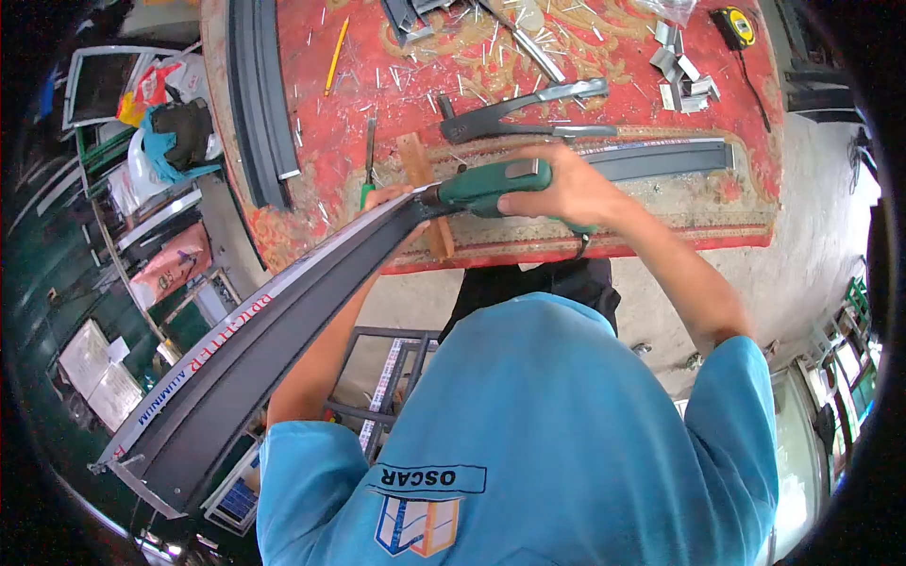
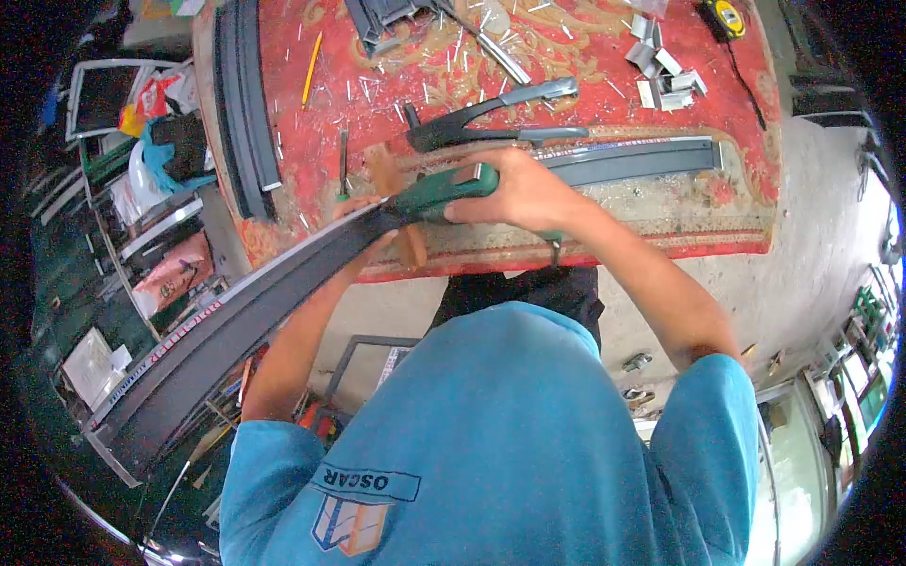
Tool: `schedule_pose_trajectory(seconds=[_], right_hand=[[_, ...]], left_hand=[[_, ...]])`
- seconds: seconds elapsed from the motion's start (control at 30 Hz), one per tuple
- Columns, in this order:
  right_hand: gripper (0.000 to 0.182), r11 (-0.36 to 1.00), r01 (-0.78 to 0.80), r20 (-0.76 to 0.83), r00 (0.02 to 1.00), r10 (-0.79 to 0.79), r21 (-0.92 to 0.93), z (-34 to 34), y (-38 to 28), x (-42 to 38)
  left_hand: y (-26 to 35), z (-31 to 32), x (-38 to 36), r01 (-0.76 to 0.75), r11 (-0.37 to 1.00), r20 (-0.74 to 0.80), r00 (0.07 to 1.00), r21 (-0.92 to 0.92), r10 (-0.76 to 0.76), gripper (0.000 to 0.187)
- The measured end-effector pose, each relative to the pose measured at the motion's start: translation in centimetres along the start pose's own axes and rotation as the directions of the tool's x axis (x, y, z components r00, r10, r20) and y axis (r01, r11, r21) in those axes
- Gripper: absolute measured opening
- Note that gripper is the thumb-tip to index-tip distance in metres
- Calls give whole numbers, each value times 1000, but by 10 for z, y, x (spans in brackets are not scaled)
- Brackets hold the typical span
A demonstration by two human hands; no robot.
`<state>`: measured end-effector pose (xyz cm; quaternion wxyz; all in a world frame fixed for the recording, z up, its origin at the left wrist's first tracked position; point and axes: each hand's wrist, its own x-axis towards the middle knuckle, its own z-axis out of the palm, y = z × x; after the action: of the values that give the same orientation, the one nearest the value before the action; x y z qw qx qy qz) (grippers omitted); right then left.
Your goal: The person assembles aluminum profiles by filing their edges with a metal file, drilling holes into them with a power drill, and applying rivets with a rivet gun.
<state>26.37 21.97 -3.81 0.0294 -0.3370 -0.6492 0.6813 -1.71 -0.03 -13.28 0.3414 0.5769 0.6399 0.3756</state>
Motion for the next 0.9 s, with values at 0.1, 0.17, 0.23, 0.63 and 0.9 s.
schedule_pose_trajectory(seconds=[0.1, 0.17, 0.23, 0.63, 0.9], right_hand=[[51, 984, -157, 74, 986, 151, 79, -7, -1, -4], [53, 989, -109, 38, 994, 106, 98, -15, 3, -20], [55, 993, -61, -14, 998, 62, 101, -26, 2, -40], [95, 995, -34, -781, 622, -53, -95, -5, 64, -217], [99, 871, -484, -996, 29, -84, -88, -22, 171, -159]], left_hand=[[16, -6, 4, 48, 998, 11, 999, 39, -49, 58], [22, -5, 7, 69, 995, 10, 997, 74, -70, 60], [25, -5, 7, 40, 993, 7, 999, 109, -41, 60], [15, -4, 5, 8, 982, 14, 1000, 188, -11, 51], [48, -4, 12, 176, 979, -35, 984, 105, -173, 53]])
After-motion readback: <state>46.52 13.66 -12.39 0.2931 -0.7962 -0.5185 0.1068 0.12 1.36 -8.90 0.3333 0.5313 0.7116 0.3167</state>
